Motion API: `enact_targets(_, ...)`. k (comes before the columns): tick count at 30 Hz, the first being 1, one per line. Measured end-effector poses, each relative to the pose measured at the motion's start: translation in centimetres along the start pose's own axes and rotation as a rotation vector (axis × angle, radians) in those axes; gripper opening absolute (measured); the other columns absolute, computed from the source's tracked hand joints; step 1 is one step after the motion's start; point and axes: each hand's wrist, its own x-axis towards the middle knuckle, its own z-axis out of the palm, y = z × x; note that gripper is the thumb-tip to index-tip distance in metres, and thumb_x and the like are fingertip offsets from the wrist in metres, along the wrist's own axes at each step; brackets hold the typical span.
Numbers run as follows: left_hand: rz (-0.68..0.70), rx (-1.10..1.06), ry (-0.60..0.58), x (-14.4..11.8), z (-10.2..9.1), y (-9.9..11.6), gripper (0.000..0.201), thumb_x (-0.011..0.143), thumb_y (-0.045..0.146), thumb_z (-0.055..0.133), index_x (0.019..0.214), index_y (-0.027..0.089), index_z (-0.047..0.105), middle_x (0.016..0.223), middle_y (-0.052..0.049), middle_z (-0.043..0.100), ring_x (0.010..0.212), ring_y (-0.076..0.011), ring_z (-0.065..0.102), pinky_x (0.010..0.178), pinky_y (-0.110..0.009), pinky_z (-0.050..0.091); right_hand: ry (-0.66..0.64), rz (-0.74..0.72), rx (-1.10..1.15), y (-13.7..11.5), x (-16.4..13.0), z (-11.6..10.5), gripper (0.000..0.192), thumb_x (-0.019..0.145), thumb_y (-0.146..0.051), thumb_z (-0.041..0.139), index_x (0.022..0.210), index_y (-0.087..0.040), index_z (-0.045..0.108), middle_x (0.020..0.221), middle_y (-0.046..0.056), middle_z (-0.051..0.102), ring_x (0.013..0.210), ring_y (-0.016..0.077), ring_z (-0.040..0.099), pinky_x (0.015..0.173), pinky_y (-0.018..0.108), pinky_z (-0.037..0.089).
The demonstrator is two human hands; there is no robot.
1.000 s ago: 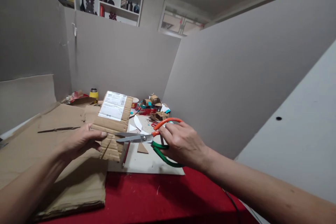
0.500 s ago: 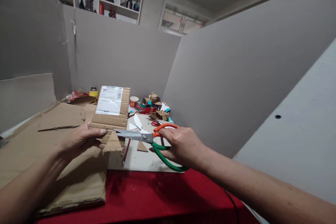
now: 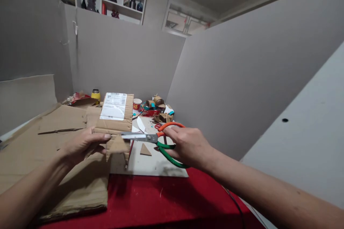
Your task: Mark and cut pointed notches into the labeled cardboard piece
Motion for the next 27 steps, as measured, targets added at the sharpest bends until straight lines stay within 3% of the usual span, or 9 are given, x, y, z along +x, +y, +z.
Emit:
enact_targets(4, 0.023, -0.014, 0.01, 0.1, 0.1, 0.0, 0.034, 0.061, 0.026, 0.085, 0.091, 0.012, 0.076, 0.08, -0.006, 0.072, 0.062, -0.0122, 0.06, 0.05, -0.021, 0.054, -0.328, 0.186, 0.307, -1.1, 0.5, -1.0, 0.031, 0.081, -0.05, 0.068, 0.089, -0.02, 0.072, 0.06, 0.0, 0.068, 0.05, 0.0157, 0.059, 0.045, 0.023, 0.038)
enact_targets(7, 0.012, -0.024, 0.025, 0.2, 0.3, -0.1, 0.029, 0.06, 0.024, 0.085, 0.084, 0.011, 0.075, 0.07, -0.003, 0.068, 0.056, -0.0108, 0.057, 0.048, -0.021, 0.054, -0.416, 0.19, 0.376, -1.7, 0.4, -1.6, 0.026, 0.079, -0.045, 0.072, 0.088, -0.021, 0.073, 0.057, -0.002, 0.064, 0.048, 0.0146, 0.056, 0.045, 0.023, 0.037)
enact_targets(10, 0.013, -0.033, 0.032, 0.2, 0.4, -0.2, 0.025, 0.061, 0.024, 0.083, 0.082, 0.011, 0.075, 0.064, -0.001, 0.066, 0.053, -0.0102, 0.056, 0.046, -0.02, 0.052, -0.339, 0.15, 0.274, -1.3, -0.2, -1.4, 0.028, 0.081, -0.045, 0.068, 0.094, -0.021, 0.072, 0.063, 0.001, 0.069, 0.051, 0.0172, 0.061, 0.047, 0.025, 0.04)
enact_targets(15, 0.026, -0.03, 0.033, 0.1, 0.4, 0.0, 0.027, 0.06, 0.025, 0.083, 0.082, 0.011, 0.074, 0.069, -0.003, 0.069, 0.056, -0.0111, 0.057, 0.046, -0.019, 0.052, -0.183, 0.058, 0.112, 0.1, -1.5, -0.6, 0.028, 0.087, -0.043, 0.057, 0.097, -0.019, 0.067, 0.093, 0.009, 0.078, 0.069, 0.0221, 0.073, 0.056, 0.028, 0.048)
enact_targets(27, 0.037, 0.041, -0.009, 0.0, 0.4, -0.2, 0.034, 0.06, 0.028, 0.083, 0.089, 0.012, 0.074, 0.08, -0.007, 0.072, 0.062, -0.0142, 0.06, 0.047, -0.022, 0.053, 0.094, -0.081, -0.214, 0.4, -0.4, -0.9, 0.023, 0.087, -0.032, 0.052, 0.083, -0.016, 0.067, 0.066, 0.008, 0.071, 0.053, 0.0196, 0.062, 0.052, 0.03, 0.037)
